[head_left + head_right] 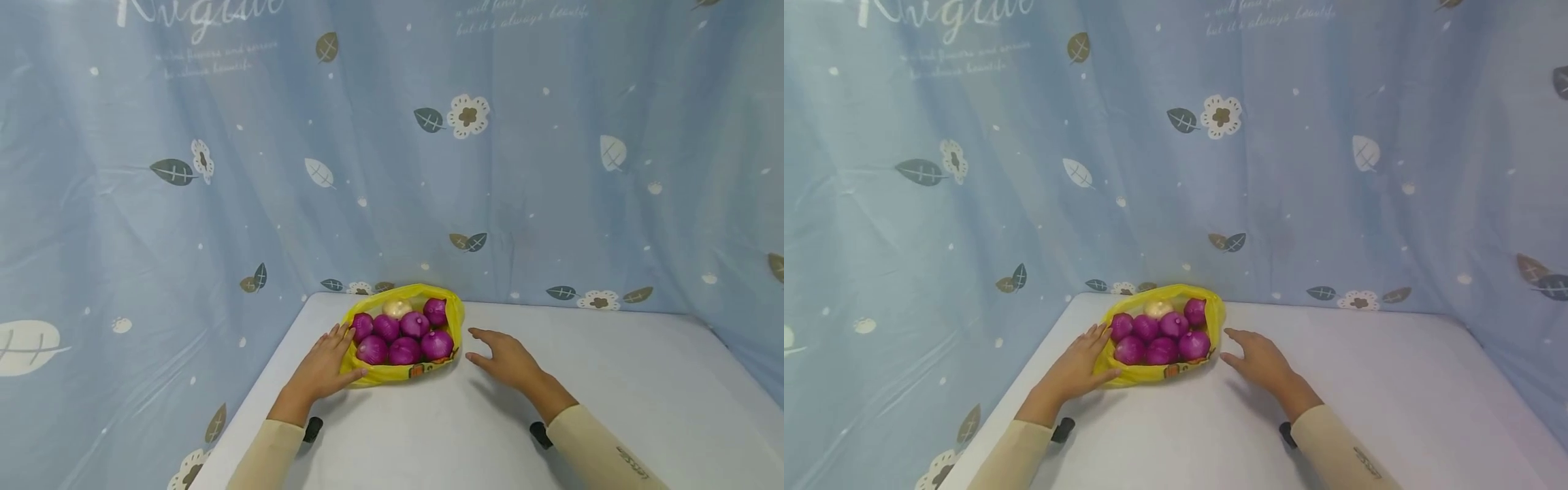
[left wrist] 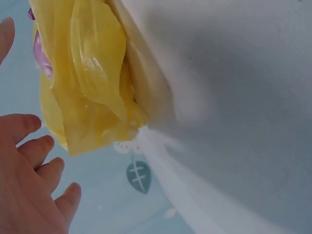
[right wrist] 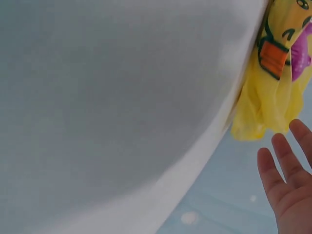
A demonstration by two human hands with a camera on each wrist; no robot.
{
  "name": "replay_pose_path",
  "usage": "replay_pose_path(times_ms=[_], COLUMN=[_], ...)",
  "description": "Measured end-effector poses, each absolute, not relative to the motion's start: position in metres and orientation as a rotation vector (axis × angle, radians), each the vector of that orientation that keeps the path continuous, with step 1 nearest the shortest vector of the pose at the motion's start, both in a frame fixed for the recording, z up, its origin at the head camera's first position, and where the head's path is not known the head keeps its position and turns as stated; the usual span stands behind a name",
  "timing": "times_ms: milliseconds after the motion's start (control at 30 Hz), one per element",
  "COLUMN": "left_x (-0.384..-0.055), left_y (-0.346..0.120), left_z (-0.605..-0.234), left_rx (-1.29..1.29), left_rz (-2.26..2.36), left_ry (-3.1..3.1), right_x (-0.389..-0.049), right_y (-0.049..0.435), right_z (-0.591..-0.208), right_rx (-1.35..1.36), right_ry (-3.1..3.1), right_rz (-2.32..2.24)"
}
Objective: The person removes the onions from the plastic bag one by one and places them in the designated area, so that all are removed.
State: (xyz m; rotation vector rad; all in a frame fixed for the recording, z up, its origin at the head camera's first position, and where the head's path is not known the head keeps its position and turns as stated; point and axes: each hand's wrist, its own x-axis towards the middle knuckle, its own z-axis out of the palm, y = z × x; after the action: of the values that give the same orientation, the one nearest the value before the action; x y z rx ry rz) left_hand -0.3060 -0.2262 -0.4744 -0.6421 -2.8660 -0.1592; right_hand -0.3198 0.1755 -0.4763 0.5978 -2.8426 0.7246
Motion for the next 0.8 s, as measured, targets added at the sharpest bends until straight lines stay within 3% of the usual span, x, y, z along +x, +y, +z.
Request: replay_pose_path(times_ms=[800], left_x=[-0.321], left_y=[-0.226], left_z=[-0.473], left_rx=[-0.657], left_rz=[0.034], left_ry=[-2.937], right_x=[-0.348], right_y=[0.115], right_z=[-0.482], right_rx=[0.551], right_ry=[-2.973], right_rz=[0.804])
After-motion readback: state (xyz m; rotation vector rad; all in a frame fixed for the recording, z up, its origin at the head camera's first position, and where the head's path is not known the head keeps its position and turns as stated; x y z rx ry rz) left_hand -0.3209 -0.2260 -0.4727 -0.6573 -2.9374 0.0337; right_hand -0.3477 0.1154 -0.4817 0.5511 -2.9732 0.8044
